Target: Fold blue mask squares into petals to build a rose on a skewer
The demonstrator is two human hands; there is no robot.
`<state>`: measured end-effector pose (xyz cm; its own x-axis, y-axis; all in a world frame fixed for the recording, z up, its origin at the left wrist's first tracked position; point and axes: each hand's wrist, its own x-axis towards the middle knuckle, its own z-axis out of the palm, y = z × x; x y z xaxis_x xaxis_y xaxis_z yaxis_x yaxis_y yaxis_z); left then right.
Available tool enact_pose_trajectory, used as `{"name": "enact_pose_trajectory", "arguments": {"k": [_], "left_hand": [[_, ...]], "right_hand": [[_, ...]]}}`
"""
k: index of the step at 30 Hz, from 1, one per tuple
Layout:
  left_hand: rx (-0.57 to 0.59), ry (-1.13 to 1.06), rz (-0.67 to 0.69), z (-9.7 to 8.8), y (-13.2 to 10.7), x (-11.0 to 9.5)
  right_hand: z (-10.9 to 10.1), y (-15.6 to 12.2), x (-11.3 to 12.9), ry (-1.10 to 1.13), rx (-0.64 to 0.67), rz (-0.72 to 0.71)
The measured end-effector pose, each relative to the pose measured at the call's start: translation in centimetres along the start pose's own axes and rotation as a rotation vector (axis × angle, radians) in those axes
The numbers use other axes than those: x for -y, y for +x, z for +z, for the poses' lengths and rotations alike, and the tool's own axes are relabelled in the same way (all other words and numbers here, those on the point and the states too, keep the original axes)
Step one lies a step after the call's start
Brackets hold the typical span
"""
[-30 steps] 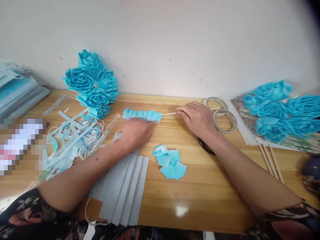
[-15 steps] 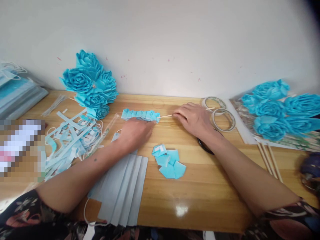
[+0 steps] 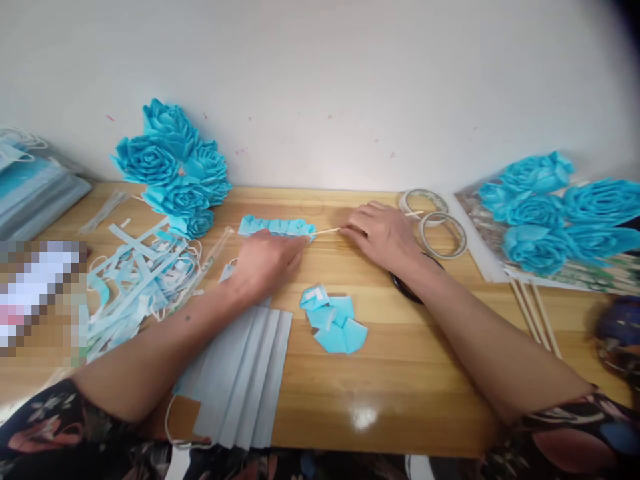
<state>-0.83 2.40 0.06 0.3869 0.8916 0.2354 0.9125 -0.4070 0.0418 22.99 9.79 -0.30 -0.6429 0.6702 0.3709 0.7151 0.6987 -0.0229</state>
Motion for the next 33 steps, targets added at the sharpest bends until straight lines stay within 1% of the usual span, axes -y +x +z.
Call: {"name": "enact_pose_trajectory", "arguments": {"k": [4, 6, 8, 14, 17, 27, 33], "left_hand": [[-0.147, 0.017, -0.068, -0.4, 0.1, 0.0], [-0.175, 0.022, -0.077, -0.4, 0.1, 0.1], [-0.153, 0.013, -0.067, -0.3, 0.1, 0.1], [0.015, -0.004, -0.042, 0.1, 0.3, -0.3], [0.067, 0.004, -0.040, 0.3, 0.4, -0.5], [0.140, 0.078, -0.044, 0.6, 0.7, -0.7], [0.176, 0.137, -0.063, 0.3, 0.9, -1.1]], "right_hand": [[0.0, 0.0, 0.1, 0.020, 0.012, 0.008], [0.0, 0.0, 0.2, 0.027, 0.016, 0.012], [0.1, 0.0, 0.2, 0.030, 0.011, 0.005], [0.2, -0.1, 0.1, 0.027, -0.012, -0.014], [0.3, -0.1, 0.1, 0.031, -0.018, -0.021], [0.3, -0.1, 0.1, 0.037, -0.036, -0.024], [0.3, -0.1, 0.3, 0.044, -0.040, -0.021]]}}
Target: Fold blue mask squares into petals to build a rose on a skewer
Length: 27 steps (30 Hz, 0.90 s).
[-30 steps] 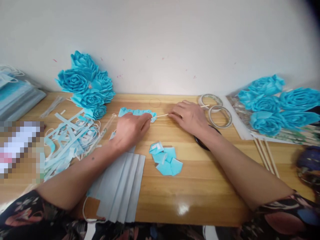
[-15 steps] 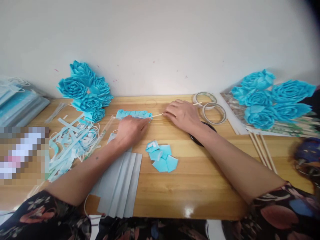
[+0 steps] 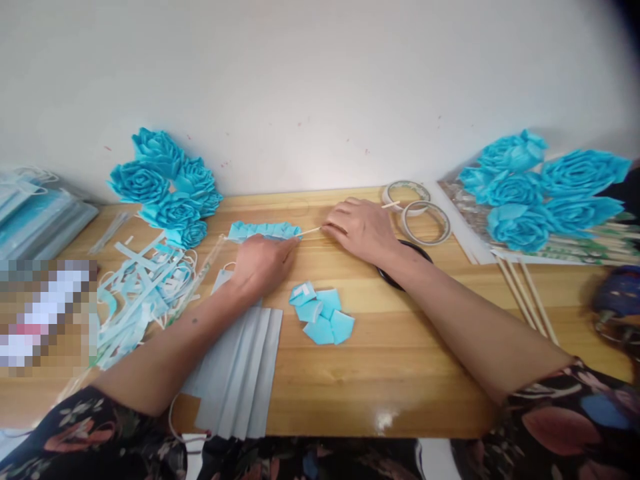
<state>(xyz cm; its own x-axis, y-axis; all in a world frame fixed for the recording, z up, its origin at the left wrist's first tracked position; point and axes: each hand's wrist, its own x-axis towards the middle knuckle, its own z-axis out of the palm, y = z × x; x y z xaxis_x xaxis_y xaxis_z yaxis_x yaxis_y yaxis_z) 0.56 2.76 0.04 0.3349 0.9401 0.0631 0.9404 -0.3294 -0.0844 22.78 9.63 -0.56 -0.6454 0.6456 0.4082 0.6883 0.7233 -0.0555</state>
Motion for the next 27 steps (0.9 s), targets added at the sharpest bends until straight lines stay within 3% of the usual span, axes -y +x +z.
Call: {"name": "enact_pose_trajectory", "arguments": {"k": [8, 21, 27], "left_hand": [[0.095, 0.049, -0.037, -1.0, 0.0, -0.7], [0.109, 0.043, -0.017, -0.8, -0.1, -0.4], [0.114, 0.046, -0.010, -0.7, -0.1, -0.4]], "right_hand": [[-0.4, 0.4, 0.4, -0.055, 0.064, 0.024], [-0.2, 0.5, 0.6, -0.132, 0.086, 0.071], [-1.0, 0.7, -0.5, -0.142, 0.001, 0.074]]}}
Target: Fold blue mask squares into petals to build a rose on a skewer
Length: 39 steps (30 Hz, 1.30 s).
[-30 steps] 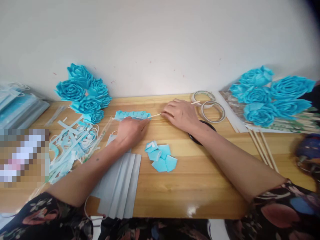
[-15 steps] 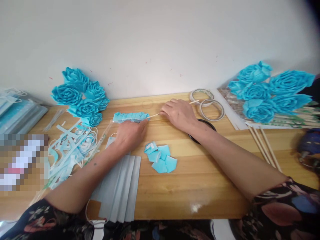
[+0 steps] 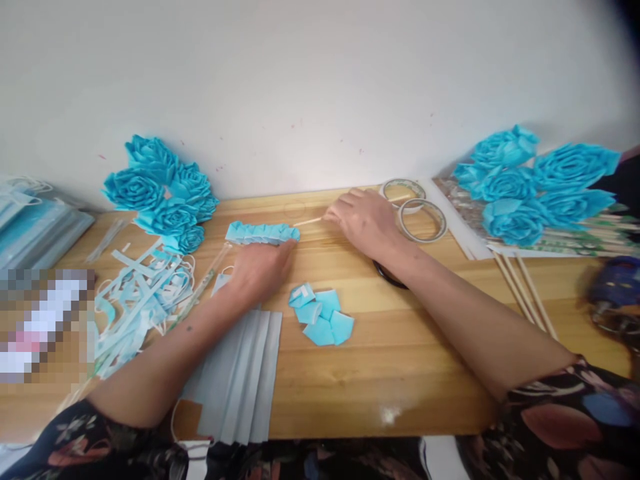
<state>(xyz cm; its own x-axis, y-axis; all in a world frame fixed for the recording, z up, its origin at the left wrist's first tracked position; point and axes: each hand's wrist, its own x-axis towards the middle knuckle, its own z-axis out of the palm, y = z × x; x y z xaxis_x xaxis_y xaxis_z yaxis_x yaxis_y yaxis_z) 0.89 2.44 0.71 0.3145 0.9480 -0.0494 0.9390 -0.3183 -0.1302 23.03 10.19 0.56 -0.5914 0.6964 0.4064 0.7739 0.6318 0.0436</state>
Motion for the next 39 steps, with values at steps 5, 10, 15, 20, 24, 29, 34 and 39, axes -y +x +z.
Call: {"name": "enact_pose_trajectory", "arguments": {"k": [5, 10, 15, 20, 24, 29, 34, 39], "left_hand": [[0.001, 0.004, 0.005, -0.2, 0.0, -0.1], [-0.015, -0.038, -0.014, -0.4, -0.2, -0.1], [-0.010, -0.060, -0.016, -0.3, -0.3, -0.2], [-0.016, -0.043, -0.031, -0.2, -0.4, -0.3], [-0.003, -0.049, -0.040, -0.2, -0.5, -0.3], [0.020, -0.058, -0.056, -0.2, -0.4, -0.4], [0.034, -0.067, -0.057, -0.3, -0.3, -0.4], [0.030, -0.090, -0.060, -0.3, -0.4, -0.4]], "right_hand": [[-0.3, -0.3, -1.1, 0.142, -0.076, 0.066], [0.0, -0.6, -0.4, 0.208, -0.068, 0.109], [0.3, -0.6, -0.1, 0.191, -0.029, 0.013], [0.4, -0.7, -0.6, 0.173, -0.031, -0.058], [0.6, -0.8, -0.8, 0.183, -0.036, -0.102], [0.8, -0.8, -0.8, 0.206, -0.042, -0.126], [0.9, -0.8, -0.5, 0.185, -0.032, -0.118], [0.8, -0.7, -0.1, 0.168, 0.003, -0.089]]}}
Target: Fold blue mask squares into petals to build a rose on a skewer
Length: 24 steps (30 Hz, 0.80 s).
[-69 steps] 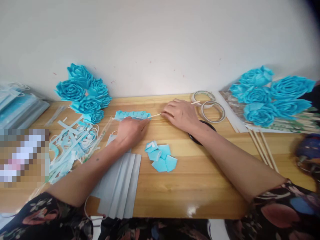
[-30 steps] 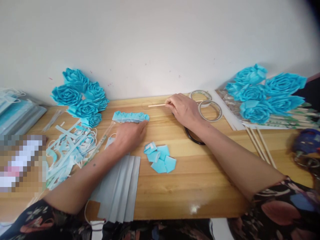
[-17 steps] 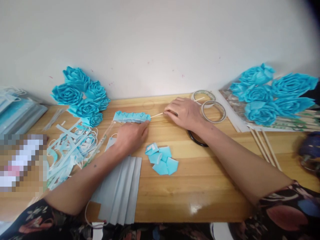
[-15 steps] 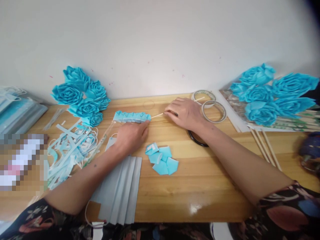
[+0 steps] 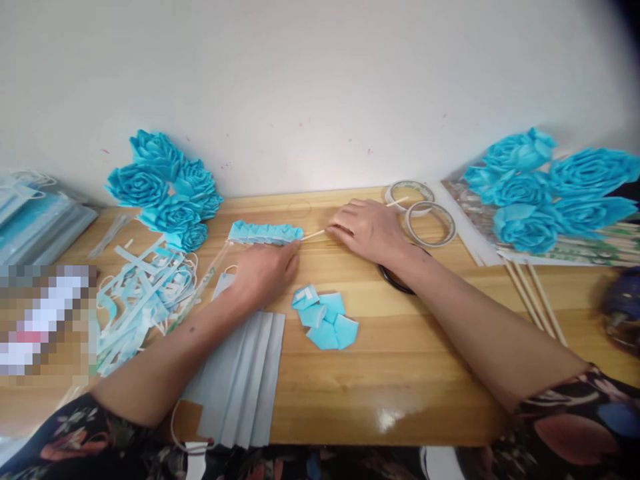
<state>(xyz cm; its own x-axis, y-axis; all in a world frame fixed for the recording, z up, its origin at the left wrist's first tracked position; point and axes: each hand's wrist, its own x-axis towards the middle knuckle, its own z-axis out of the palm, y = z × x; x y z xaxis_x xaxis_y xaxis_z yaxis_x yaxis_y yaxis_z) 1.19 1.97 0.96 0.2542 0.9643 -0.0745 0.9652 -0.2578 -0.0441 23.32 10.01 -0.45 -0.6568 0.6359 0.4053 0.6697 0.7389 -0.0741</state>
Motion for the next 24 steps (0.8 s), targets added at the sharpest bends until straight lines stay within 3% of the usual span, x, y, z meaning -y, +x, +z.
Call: {"name": "enact_pose_trajectory", "arguments": {"k": [6, 14, 19, 24], "left_hand": [[-0.084, -0.137, -0.022, 0.2, -0.1, 0.5], [-0.313, -0.511, -0.125, -0.1, -0.4, 1.5], [-0.387, -0.434, -0.172, -0.3, -0.4, 2.6], [-0.331, -0.276, -0.125, 0.4, -0.5, 2.7]], "right_hand": [[-0.3, 0.1, 0.2, -0.022, 0.050, 0.005], [-0.4, 0.1, 0.3, -0.049, 0.064, 0.002], [-0.3, 0.0, 0.2, -0.042, 0.060, 0.001], [-0.3, 0.0, 0.2, -0.058, 0.035, -0.005]]}}
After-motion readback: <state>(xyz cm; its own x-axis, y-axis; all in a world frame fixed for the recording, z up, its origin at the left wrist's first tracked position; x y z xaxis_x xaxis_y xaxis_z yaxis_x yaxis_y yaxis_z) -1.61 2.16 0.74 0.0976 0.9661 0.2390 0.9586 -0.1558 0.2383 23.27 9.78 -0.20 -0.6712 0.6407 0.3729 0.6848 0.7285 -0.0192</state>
